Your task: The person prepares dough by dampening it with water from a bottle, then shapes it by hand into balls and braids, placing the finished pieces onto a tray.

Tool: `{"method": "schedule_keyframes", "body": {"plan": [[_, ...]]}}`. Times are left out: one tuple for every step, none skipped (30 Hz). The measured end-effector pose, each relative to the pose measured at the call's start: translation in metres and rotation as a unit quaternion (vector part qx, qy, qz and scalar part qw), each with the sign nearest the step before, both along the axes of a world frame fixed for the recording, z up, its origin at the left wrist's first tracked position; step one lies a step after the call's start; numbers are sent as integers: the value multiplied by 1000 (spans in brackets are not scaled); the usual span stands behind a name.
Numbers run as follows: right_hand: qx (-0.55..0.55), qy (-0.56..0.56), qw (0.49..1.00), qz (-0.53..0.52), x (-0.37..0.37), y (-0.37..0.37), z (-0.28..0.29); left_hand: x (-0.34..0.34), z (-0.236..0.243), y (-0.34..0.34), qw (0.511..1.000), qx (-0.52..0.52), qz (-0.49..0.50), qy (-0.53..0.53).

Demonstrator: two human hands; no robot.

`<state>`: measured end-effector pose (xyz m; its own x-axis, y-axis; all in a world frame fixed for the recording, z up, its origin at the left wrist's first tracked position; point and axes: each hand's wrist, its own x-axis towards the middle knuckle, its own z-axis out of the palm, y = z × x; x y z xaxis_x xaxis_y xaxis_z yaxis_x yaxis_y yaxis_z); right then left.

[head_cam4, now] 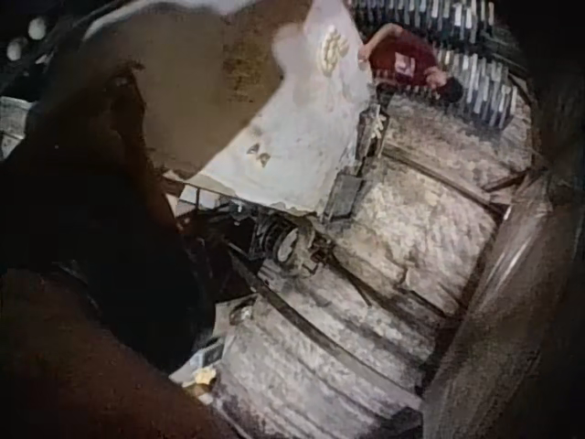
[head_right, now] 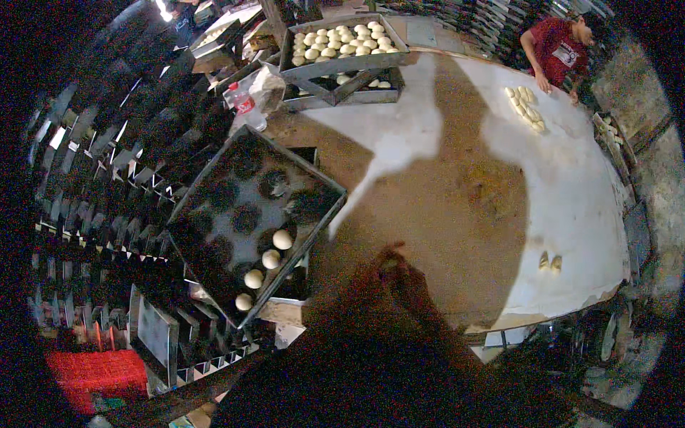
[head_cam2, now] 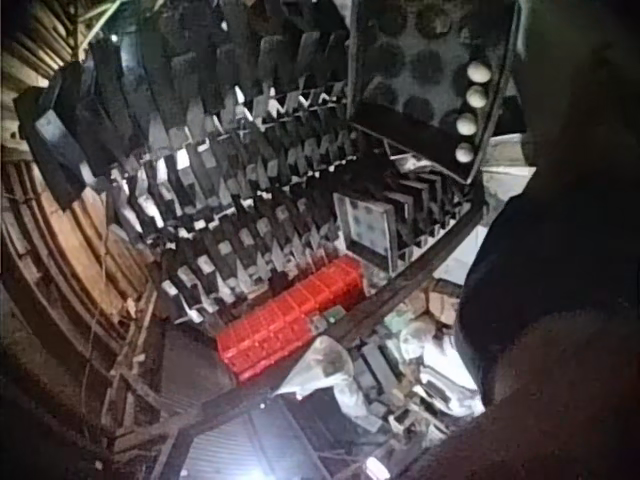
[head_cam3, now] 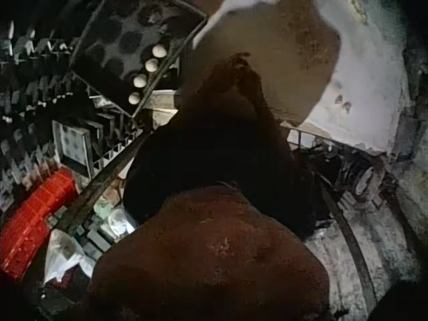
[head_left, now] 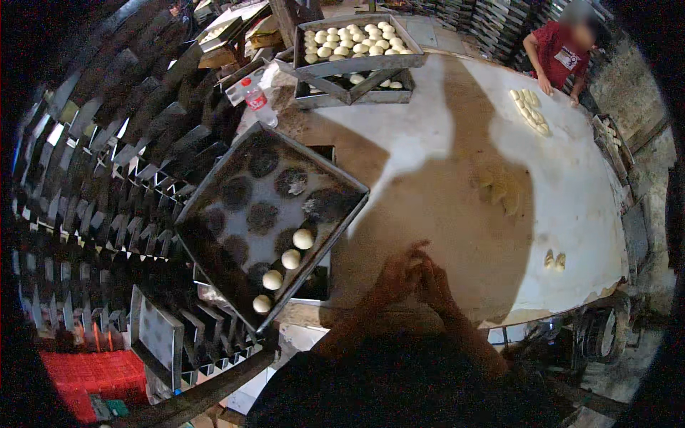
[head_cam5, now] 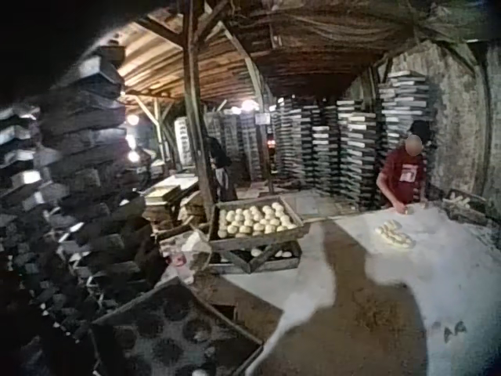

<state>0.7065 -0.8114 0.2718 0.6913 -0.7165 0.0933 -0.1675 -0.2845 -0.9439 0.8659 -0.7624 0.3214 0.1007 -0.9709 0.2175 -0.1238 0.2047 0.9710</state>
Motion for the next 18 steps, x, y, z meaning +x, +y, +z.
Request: {"method": "schedule_keyframes", "body": {"plan": [[-65,44,997,-8,11,0,14,6,-4,0,997,-57,38,-47],[-130,90,987,-20,17,-2,31,10,-2,-1,997,-56,31,-46],[-123,93,988,-27,22,-3,44,14,-5,1,985,-89,56,-134],[-131,54,990,-23,22,-6,59,11,-8,5,966,-124,72,-216],[-143,18,989,-28,18,-10,69,7,-7,3,969,-125,50,-206],[-138,30,989,-53,12,-12,70,3,-6,2,982,-87,16,-165],[-191,53,979,-37,0,-14,71,-2,-5,-2,991,-52,-28,-122],[-241,77,967,-18,-10,-18,68,-6,-5,-5,994,-12,-72,-84],[-235,95,966,-51,-19,-20,62,-9,-4,-7,991,29,-119,-47],[-233,153,957,-75,-27,-22,54,-14,-2,-9,984,71,-164,-14],[-228,210,946,-96,-43,-29,41,-18,1,-10,972,115,-207,16],[-205,256,932,-152,-75,-47,6,-30,-2,-17,953,159,-255,44],[-179,290,919,-200,-103,-65,-23,-38,1,-20,932,207,-291,62],[-157,274,922,-226,-133,-84,-33,-44,10,-15,926,211,-307,59],[-138,255,924,-249,-169,-104,-36,-50,25,-5,952,171,-248,-59],[-182,222,893,-347,-196,-118,-33,-57,34,-2,961,126,-173,-175],[-224,187,850,-438,-224,-130,-30,-58,14,-16,960,128,-172,-178],[-207,146,835,-489,-258,-150,-27,-53,-17,-34,966,183,-173,-57]]}}
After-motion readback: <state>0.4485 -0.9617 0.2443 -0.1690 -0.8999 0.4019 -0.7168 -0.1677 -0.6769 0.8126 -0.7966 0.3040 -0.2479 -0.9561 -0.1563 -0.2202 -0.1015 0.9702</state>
